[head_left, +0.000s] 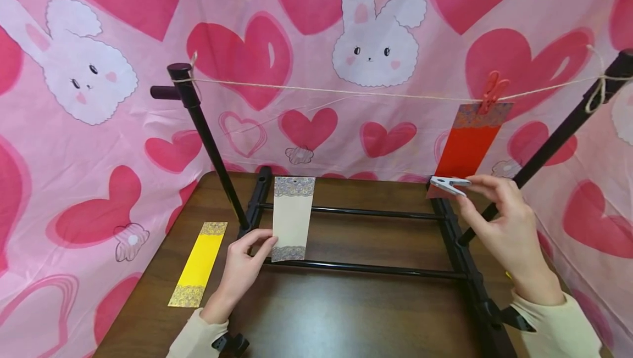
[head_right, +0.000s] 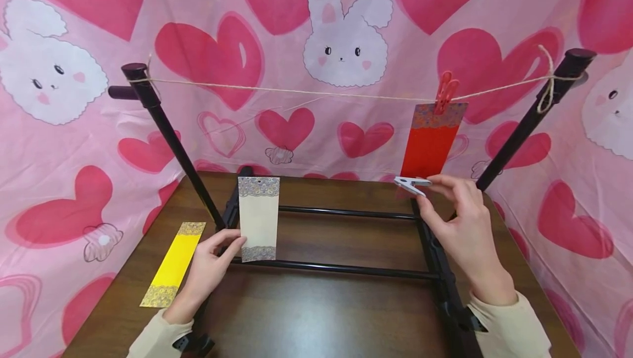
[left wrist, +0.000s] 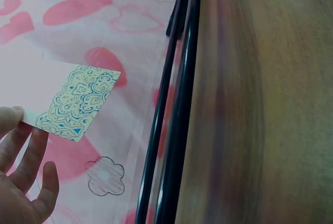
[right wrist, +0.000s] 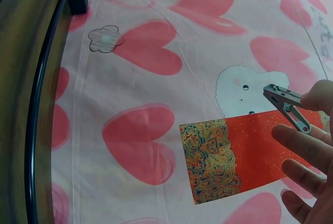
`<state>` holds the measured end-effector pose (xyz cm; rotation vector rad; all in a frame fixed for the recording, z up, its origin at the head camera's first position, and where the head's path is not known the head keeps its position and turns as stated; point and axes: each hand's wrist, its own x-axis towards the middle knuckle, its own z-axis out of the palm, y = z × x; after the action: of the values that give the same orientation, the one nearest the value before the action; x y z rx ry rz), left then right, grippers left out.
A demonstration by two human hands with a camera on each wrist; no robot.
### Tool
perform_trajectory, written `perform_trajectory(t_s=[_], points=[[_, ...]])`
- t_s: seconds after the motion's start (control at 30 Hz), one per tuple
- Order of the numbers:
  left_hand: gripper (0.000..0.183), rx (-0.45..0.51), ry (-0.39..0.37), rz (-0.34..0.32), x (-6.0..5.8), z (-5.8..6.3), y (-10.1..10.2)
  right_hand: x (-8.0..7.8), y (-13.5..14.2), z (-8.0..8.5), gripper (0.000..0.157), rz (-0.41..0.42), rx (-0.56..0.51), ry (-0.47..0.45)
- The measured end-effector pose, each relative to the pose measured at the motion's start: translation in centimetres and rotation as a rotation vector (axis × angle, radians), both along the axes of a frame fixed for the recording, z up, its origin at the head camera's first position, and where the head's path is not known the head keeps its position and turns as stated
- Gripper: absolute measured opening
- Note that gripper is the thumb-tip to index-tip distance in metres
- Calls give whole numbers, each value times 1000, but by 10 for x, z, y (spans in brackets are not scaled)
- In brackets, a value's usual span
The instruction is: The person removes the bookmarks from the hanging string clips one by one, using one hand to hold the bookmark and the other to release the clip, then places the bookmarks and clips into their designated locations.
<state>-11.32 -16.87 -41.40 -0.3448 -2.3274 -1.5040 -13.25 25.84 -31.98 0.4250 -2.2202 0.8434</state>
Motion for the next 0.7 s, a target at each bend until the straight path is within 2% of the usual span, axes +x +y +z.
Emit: perform_trajectory(t_s=[0.2,0.47,0.7], points=[[16,8,-29,36,4,-2,-4,3,3,-5,56,-19,-5,-13],[17,-10,-3,63,8,-6,-10,6,8,-11,57,-25,-32,-26],[16,-19,-53,98,14,-7,-14,10,17,-19,53,-49,-41,-54]])
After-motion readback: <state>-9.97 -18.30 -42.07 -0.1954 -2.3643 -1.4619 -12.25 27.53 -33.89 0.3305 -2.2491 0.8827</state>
